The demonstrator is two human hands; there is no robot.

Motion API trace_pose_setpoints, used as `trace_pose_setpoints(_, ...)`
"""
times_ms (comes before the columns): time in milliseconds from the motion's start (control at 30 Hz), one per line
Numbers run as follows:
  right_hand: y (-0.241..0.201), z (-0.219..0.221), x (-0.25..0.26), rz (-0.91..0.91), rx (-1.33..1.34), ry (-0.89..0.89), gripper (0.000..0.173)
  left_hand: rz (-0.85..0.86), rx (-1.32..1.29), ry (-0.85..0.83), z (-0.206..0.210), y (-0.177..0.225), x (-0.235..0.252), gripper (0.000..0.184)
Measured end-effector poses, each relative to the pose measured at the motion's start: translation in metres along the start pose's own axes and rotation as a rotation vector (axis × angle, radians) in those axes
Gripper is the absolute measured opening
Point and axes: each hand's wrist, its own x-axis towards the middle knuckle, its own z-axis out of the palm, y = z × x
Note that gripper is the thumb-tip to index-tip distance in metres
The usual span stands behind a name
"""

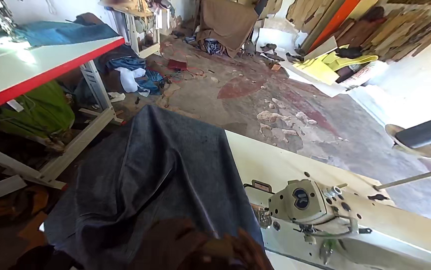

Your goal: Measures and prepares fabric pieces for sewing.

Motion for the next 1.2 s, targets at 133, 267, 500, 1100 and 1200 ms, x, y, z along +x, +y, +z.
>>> trace_pose_setpoints(133, -0.019, 0.018, 0.024, -0.082, 0.114, 0.178, 0.019, 0.042, -0.115, -0.06, -0.006, 0.014, 0.019, 0.049)
trace_pose_setpoints(267, -0.035, -0.024, 0.014, -0.221, 0.14, 0.27, 0.005, -0.226, -0.408, -0.303, -0.013, -0.018, 0.005, 0.072)
trace_pose_setpoints(500, -0.041, -0.087, -0.038, -0.282, 0.24, 0.355, 0.006, -0.212, -0.797, -0.204, 0.009, -0.005, -0.005, 0.028)
trace_pose_setpoints(1100, 0.058, -0.04, -0.055, 0.09, 0.531, 0.575, 0.018, 0.175, 0.406, -0.62, -0.032, -0.017, 0.195, 0.047)
trace_pose_setpoints(1200, 0.073, -0.043, -0.071, 0.237, 0.47, 0.507, 0.02, 0.12, 0.332, -0.698, -0.004, -0.043, 0.158, 0.037)
